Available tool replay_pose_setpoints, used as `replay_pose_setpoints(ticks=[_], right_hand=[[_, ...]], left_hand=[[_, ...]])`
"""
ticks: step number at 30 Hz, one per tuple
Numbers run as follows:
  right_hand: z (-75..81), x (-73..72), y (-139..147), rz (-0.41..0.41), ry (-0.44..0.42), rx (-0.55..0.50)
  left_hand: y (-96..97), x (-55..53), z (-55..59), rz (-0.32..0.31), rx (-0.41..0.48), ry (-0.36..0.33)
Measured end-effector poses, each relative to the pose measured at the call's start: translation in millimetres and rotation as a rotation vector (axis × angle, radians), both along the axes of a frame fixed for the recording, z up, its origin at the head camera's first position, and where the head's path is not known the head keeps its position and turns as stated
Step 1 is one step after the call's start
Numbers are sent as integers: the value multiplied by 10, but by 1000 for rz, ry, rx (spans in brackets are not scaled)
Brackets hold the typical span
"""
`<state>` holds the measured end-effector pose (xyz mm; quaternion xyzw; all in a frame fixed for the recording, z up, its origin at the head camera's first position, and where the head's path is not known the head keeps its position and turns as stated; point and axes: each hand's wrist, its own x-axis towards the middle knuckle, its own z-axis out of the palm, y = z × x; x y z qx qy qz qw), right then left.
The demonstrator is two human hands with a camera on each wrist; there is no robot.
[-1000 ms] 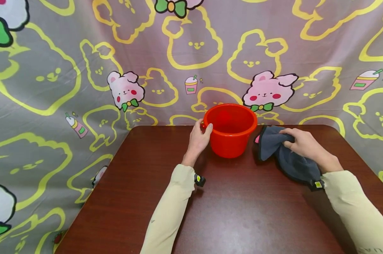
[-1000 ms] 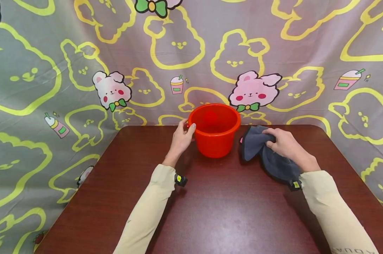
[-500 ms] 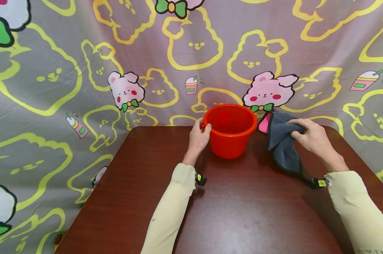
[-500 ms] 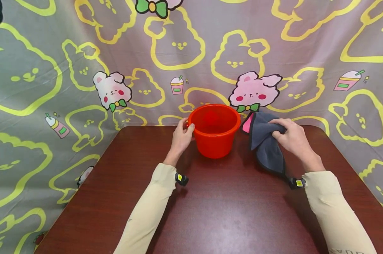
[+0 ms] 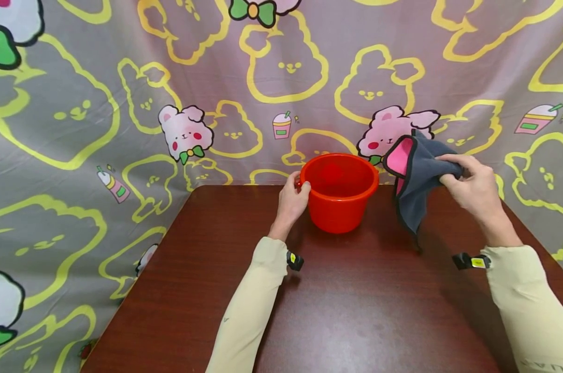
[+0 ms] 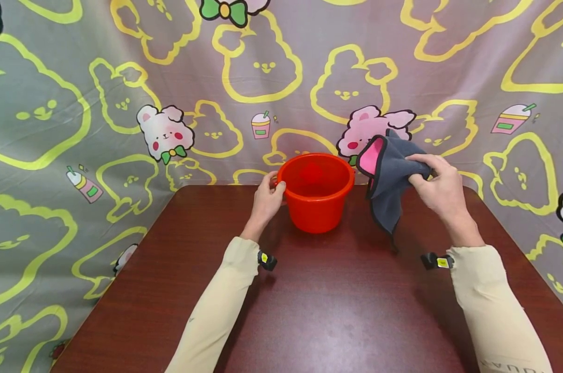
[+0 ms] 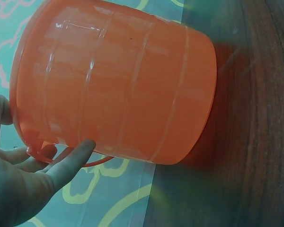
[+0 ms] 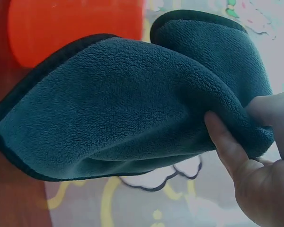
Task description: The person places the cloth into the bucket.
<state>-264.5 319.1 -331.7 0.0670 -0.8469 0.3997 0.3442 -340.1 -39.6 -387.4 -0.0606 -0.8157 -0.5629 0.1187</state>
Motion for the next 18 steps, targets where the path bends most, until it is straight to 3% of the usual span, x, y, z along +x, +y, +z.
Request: replay_pose_setpoints(ticks=[12,18], right_hand=[[385,35,-204,115,198,-246],[603,83,-362,147,263,-293]], left_hand=[[-6,-23,0,-5,-14,8],[-5,-31,-5,-26,7,-9]])
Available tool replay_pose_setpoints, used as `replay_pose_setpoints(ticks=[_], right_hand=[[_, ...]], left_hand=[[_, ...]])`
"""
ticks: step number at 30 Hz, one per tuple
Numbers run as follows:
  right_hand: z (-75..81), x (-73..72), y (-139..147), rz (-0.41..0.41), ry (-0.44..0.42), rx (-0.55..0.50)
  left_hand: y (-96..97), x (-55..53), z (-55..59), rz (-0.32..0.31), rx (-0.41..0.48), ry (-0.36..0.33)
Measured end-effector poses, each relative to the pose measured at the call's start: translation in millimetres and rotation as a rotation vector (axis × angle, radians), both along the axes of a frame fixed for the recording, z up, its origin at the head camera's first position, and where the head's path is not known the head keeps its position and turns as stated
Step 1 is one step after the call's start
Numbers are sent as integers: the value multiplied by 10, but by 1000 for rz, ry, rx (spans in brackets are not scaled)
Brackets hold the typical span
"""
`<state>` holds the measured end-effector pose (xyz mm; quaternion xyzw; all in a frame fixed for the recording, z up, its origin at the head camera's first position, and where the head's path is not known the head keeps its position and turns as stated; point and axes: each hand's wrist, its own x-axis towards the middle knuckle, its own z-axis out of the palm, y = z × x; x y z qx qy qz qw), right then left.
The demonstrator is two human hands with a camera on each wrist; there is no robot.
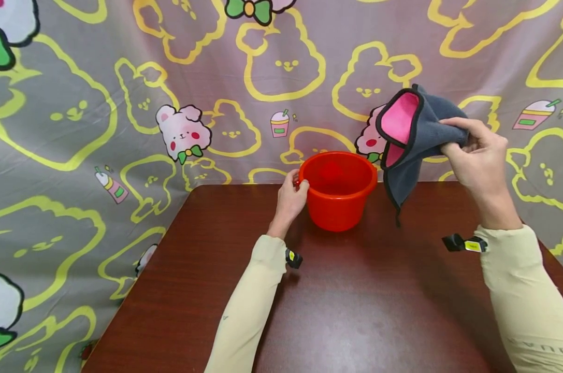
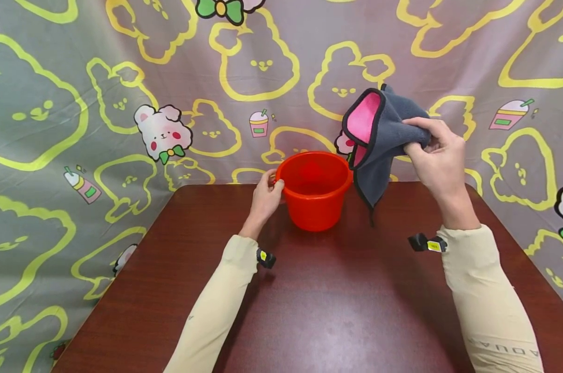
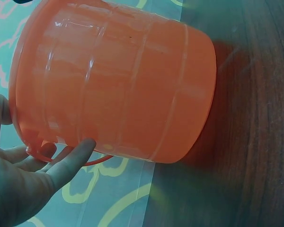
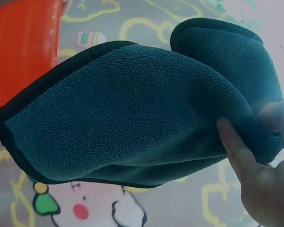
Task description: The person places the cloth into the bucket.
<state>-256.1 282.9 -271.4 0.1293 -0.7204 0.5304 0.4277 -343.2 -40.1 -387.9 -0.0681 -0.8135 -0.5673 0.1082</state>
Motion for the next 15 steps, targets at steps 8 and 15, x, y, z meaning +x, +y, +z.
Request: replay_pose_setpoints(ticks=[8,15], right_hand=[[167,30,-249,11,132,-56],[247,10,-498,200,237,-259]], left_hand=[[7,-2,-3,-4,6,-2],[11,4,-5,-11,22,-12]])
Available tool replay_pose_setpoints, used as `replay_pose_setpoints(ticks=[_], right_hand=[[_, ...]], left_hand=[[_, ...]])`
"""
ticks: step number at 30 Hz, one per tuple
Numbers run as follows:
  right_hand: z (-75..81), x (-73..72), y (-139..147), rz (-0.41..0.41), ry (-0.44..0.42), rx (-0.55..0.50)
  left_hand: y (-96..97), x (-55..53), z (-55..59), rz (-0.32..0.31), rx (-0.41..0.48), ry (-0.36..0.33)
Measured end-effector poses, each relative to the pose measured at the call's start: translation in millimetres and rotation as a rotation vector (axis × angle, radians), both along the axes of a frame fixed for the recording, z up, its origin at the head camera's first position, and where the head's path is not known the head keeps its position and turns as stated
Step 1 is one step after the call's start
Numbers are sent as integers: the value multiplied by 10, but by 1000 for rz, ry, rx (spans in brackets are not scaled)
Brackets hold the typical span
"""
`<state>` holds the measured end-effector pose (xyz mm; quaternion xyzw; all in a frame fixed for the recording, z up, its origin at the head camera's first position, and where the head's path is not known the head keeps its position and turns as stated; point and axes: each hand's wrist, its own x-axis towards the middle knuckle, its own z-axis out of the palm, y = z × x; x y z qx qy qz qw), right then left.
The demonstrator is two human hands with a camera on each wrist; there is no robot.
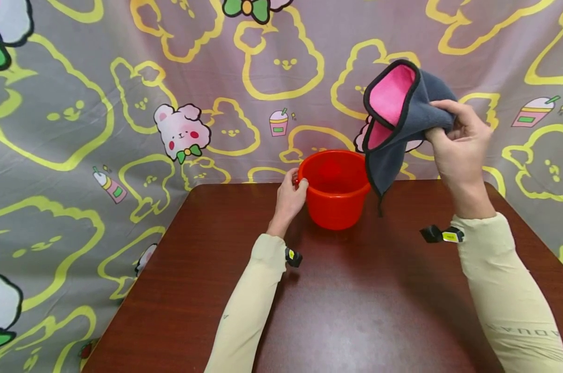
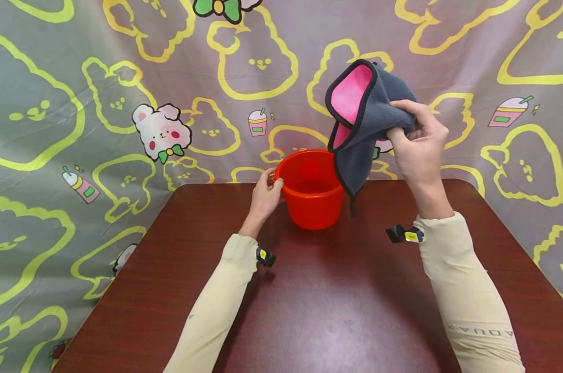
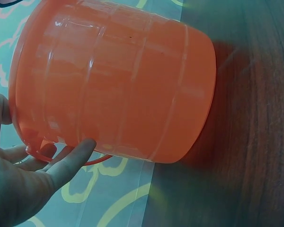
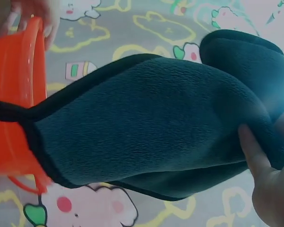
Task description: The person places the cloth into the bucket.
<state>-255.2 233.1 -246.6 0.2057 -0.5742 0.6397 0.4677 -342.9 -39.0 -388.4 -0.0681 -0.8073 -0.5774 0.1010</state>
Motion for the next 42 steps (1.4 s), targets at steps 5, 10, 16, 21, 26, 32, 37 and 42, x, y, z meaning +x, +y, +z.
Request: replay_pose_setpoints(ticks=[5,10,16,21,26,32,37,42], right_hand=[[-12,-93,-158,97,59,-105],[-100,-237,-299,121,90,-168],[-279,-404,-447,180,81,-227],[-428,-434,-515,219,-4,-212],[-613,-461,-450,173,-215,-51],[-764,-452,-287,94,-497,269],[-802,-403,-190,23,-594,506],[-827,-348,-108,-12,-601,609]], left_hand=[[1,-2,-6,-10,15,-10],[-2,4,-10,-21,20,0],[-10,17,-23,-25,11,5],[-10,24,-28,-23,6,7],[-14,26,-38,-26,8,2],[-14,14,-47,-6,-4,3],[-18,18,-58,15,-25,25],[-67,26,-54,-21,-81,41]])
